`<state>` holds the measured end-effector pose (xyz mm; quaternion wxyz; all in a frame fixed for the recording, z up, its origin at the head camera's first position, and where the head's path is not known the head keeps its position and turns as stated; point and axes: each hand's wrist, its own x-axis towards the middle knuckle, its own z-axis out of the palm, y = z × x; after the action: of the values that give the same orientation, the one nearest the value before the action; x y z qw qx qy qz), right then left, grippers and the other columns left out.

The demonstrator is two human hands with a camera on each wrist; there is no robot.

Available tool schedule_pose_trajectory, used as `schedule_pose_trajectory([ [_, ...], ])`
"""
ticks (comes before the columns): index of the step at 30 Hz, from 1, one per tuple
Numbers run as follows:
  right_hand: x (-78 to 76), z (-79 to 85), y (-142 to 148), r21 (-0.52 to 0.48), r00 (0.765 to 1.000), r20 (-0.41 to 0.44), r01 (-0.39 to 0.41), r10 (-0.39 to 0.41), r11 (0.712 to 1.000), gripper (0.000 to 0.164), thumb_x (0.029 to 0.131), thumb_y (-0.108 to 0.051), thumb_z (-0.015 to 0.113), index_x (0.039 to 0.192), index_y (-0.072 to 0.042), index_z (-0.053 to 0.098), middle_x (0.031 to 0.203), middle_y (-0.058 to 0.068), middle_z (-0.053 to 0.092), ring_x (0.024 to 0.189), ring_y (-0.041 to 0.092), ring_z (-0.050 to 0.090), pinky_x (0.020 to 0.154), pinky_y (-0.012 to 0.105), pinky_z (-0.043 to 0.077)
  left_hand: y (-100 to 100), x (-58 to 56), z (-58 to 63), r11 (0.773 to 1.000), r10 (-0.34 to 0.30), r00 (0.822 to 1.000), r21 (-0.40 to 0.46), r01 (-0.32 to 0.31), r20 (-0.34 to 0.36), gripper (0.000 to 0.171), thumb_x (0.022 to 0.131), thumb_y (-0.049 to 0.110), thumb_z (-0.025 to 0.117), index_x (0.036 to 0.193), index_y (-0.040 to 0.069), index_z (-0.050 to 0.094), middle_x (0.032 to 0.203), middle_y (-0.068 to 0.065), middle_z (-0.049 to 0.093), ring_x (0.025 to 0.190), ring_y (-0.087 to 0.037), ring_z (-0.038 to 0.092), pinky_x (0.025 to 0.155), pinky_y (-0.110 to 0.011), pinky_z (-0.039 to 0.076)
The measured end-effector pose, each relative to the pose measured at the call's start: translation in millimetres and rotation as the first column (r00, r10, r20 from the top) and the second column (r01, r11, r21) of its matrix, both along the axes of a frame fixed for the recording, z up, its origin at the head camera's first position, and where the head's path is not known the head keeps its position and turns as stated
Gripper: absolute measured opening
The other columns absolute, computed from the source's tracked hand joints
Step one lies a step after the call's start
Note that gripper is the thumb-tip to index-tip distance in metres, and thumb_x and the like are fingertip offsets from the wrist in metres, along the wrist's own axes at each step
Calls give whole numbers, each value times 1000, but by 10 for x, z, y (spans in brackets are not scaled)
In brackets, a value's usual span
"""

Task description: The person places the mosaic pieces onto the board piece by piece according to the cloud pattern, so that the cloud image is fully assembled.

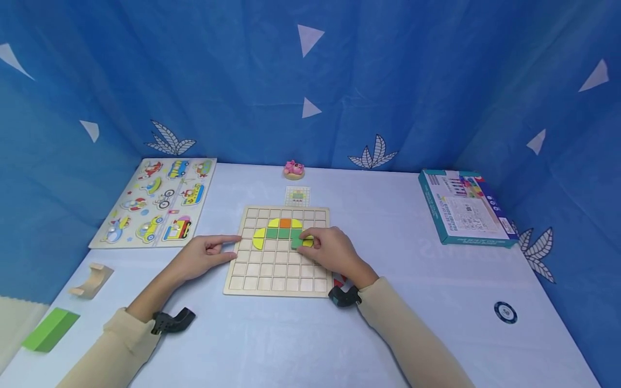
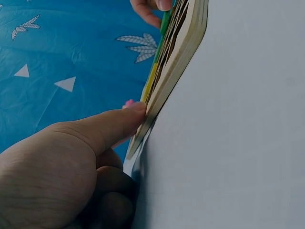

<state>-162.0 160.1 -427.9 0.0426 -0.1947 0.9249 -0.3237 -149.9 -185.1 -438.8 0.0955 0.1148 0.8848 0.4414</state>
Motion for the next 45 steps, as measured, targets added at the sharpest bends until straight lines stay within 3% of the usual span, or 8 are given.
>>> schedule_pose_trajectory([
  [18, 8, -1, -12, -8, 1000, -14, -4, 3, 1000, 30, 92, -38, 78, 118, -24, 77, 55, -6, 40, 48, 13, 43, 48, 26, 26, -9, -5, -12, 1000, 2, 1000, 1, -2, 9, 41, 91, 29, 79, 131, 22, 71, 58, 5, 37, 54, -12, 35, 59, -29, 35],
  [25, -57, 145, 192, -106, 998, 4, 60, -59, 993, 26, 94, -24, 76, 119, -18, 76, 56, -2, 39, 49, 17, 38, 47, 28, 27, -1, -12, -4, 1000, -3, 1000, -7, 4, 7, 42, 91, 30, 79, 132, 22, 71, 59, 5, 39, 55, -13, 37, 61, -29, 37],
  [32, -137, 333, 496, -134, 998, -12, 60, -62, 989, 27, 93, -22, 77, 120, -17, 76, 59, 2, 43, 53, 23, 44, 48, 29, 31, 1, -7, 6, 1000, 1, 1000, -8, 0, 12, 42, 91, 30, 79, 132, 22, 71, 58, 5, 39, 54, -13, 37, 61, -29, 37],
  [38, -182, 363, 719, -41, 992, 116, 49, -44, 998, 27, 90, -23, 81, 117, -17, 77, 60, 3, 44, 57, 24, 45, 50, 28, 29, 2, 2, 7, 1000, 2, 1000, -2, -2, 12, 42, 92, 29, 78, 132, 21, 70, 59, 4, 40, 54, -13, 38, 59, -29, 36],
  [42, -195, 313, 777, 18, 976, 217, -12, 7, 1000, 27, 88, -25, 83, 114, -19, 77, 59, 2, 44, 55, 22, 45, 49, 27, 28, 5, 5, 9, 1000, 5, 1000, 0, -5, 14, 42, 92, 29, 78, 132, 21, 70, 59, 4, 40, 54, -14, 38, 59, -29, 36],
  [45, -198, 276, 778, 25, 969, 245, -41, 34, 999, 27, 86, -27, 84, 110, -18, 77, 59, 1, 46, 55, 22, 46, 50, 27, 29, 7, 6, 12, 1000, 5, 1000, -2, -5, 12, 42, 92, 29, 78, 132, 21, 70, 59, 4, 40, 54, -14, 38, 59, -29, 36],
])
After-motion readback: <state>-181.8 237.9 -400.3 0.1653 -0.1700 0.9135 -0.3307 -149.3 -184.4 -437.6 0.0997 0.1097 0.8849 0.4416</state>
